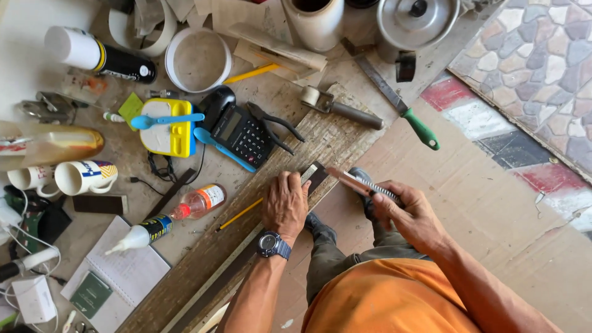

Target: Smoothing the edges of a long wooden strip using a hand file on a workbench.

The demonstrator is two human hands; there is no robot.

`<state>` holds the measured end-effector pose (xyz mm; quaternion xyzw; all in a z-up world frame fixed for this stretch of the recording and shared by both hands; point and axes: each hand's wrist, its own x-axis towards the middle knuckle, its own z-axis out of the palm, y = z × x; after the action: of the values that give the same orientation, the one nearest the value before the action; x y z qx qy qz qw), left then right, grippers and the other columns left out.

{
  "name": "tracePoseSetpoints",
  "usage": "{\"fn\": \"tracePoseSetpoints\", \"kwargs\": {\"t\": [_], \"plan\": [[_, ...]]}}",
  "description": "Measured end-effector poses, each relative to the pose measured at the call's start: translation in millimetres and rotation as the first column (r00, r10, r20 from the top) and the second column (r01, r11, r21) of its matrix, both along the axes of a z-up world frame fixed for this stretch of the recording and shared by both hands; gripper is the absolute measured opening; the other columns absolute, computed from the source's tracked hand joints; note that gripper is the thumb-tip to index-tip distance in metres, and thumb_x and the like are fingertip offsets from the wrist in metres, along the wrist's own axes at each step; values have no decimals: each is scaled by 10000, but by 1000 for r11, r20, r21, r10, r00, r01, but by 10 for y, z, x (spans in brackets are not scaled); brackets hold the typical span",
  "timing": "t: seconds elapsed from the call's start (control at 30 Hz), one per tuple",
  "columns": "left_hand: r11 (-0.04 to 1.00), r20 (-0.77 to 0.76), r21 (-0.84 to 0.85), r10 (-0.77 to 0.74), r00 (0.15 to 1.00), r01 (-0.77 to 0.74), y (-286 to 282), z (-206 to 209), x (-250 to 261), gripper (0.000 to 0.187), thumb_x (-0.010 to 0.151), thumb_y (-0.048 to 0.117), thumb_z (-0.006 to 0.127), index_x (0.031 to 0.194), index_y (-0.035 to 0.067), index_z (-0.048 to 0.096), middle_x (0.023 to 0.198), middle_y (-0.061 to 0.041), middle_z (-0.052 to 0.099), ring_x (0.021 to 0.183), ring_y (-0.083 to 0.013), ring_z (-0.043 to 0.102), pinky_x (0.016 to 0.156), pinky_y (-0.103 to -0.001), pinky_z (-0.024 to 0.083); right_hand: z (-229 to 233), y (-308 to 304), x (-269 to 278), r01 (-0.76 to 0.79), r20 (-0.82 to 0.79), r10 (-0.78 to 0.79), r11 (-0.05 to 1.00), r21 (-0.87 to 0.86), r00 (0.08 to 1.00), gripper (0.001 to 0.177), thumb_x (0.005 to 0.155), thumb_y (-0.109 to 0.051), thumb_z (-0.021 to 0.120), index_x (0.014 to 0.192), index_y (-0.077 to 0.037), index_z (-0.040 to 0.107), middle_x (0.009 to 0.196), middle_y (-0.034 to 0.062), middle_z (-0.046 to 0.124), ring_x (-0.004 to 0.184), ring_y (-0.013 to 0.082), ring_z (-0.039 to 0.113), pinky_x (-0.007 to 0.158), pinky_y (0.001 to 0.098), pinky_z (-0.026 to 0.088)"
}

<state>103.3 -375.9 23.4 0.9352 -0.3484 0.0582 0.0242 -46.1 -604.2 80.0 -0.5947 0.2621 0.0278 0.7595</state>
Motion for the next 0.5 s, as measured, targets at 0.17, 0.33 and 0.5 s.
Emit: {"fn": "tracePoseSetpoints", "kwargs": {"t": [0.17,0.33,0.5], "plan": [[1000,24,-6,-13,1000,13,-21,50,0,365,1069,482,434,1022,148,574,950,-22,554,813,-230,621,742,-390,529,53,93,202,-183,197,172,982,40,965,288,982,-57,523,1259,-3,464,628,148,668,450,199,648,462,332,559],[1000,27,-27,-14,1000,15,-27,63,12,336,1059,480,485,1026,155,566,945,-12,550,813,-218,619,778,-391,530,5,274,396,-293,-27,362,706,-644,932,504,1017,-172,506,1520,-146,485,752,203,666,556,361,698,513,486,586],[1000,55,-14,-18,998,19,-27,92,8,329,1071,463,468,1018,150,553,931,-15,533,801,-226,612,755,-394,529,91,425,468,-388,-184,394,536,-750,901,537,1022,-139,480,1551,-232,477,788,216,675,558,365,718,525,487,638]]}}
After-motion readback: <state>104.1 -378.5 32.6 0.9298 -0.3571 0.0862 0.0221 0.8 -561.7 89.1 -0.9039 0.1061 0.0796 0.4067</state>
